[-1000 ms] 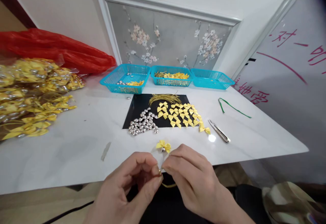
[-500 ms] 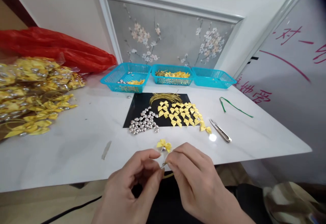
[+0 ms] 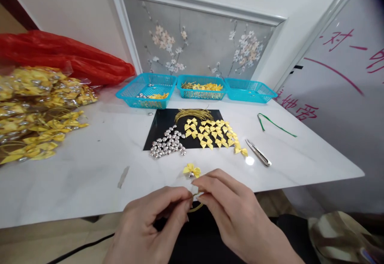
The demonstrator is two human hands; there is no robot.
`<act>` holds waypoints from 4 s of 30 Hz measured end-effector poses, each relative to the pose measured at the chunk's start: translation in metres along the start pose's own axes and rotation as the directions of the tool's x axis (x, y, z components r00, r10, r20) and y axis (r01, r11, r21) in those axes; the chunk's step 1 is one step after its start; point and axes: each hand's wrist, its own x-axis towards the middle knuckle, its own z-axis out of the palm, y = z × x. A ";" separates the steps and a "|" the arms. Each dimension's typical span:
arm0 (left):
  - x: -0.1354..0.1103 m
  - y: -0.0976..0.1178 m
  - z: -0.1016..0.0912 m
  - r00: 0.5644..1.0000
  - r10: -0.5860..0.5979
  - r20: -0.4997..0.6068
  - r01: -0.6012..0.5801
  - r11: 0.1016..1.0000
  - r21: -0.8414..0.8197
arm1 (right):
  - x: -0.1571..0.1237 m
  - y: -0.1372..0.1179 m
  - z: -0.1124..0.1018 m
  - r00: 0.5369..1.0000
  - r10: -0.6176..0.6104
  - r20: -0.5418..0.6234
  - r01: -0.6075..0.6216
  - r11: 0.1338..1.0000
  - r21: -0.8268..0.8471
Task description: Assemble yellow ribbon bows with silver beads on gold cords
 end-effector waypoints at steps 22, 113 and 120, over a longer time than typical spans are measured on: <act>0.005 -0.010 -0.006 0.983 0.185 0.012 -0.184 0.971 0.153 | -0.003 -0.001 -0.005 1.000 0.004 0.025 -0.004 1.000 0.013; 0.013 0.002 0.011 0.992 0.092 -0.091 -0.102 0.988 -0.113 | 0.008 -0.014 0.006 0.988 -0.025 -0.155 -0.025 0.950 -0.311; 0.019 0.000 0.012 0.992 -0.006 -0.129 -0.014 0.987 -0.159 | 0.010 -0.015 0.002 0.986 -0.027 -0.165 -0.024 0.954 -0.299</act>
